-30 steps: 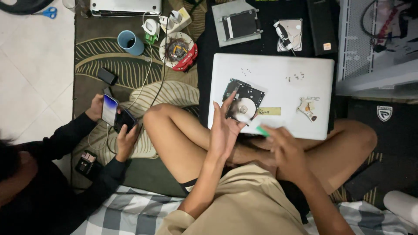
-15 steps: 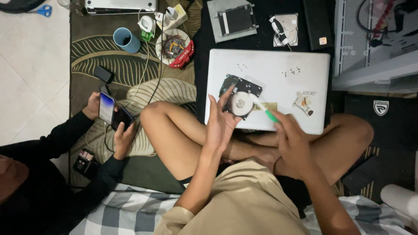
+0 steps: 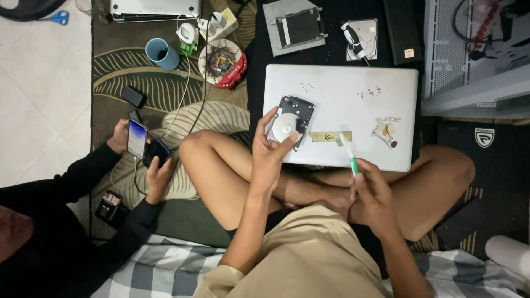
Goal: Disassembling and cleaning a hard drive using a screwdriver and a toothbrush
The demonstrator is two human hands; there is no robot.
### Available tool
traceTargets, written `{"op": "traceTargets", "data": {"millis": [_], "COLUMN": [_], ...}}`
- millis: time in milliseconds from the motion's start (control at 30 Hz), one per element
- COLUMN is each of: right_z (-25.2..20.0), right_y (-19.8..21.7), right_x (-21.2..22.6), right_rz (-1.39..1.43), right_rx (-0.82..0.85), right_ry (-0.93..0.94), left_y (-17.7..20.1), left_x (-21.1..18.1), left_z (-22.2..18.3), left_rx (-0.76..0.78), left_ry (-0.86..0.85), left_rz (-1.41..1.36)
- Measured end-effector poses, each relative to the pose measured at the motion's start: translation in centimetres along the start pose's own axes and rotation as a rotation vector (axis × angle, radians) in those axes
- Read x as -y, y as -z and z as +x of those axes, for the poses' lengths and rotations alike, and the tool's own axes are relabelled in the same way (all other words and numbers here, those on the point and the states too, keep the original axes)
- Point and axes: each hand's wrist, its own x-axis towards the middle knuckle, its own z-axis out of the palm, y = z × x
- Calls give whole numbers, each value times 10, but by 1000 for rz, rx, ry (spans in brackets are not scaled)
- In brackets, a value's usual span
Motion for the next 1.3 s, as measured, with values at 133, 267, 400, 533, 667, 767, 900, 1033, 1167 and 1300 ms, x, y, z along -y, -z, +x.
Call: {"op": "traceTargets", "data": {"millis": [133,267,400,533,667,767,900,1033,1167,1300], "right_z": [-3,-9,-12,-14,-15,-15,-4,7,10,12], "right_y": [-1,-2,-5,-12,-14,-11,-16,-23,-16,-18], "right_x": [-5,-7,-8,-3,-5,-2,43,60,32,43], "right_rz": [93,115,211,268,237,97,-349,-667,-709,-569], "right_rx": [-25,-76,-107,-98,-90,-78,35,136,127,80], "right_ry": [-76,-103,-165,-174,-164,-151,-31,77,226,143], "left_y": [15,22,18,25,14,9,-4,-6,-5,-6], "left_x": [9,8,-3,13,11,7,4,11,10,0], "left_z": [4,-1,-5,-10,-17,-22,-33,-38,-39,-44], "left_rx": [30,-17,-11,-21,-1,42,152,220,215,216], "left_ry": [87,-28,19,14,19,115,181,229,224,243], "left_rz": [-156,-51,-135,-83,7,-97,-118,-66,-36,-24]}}
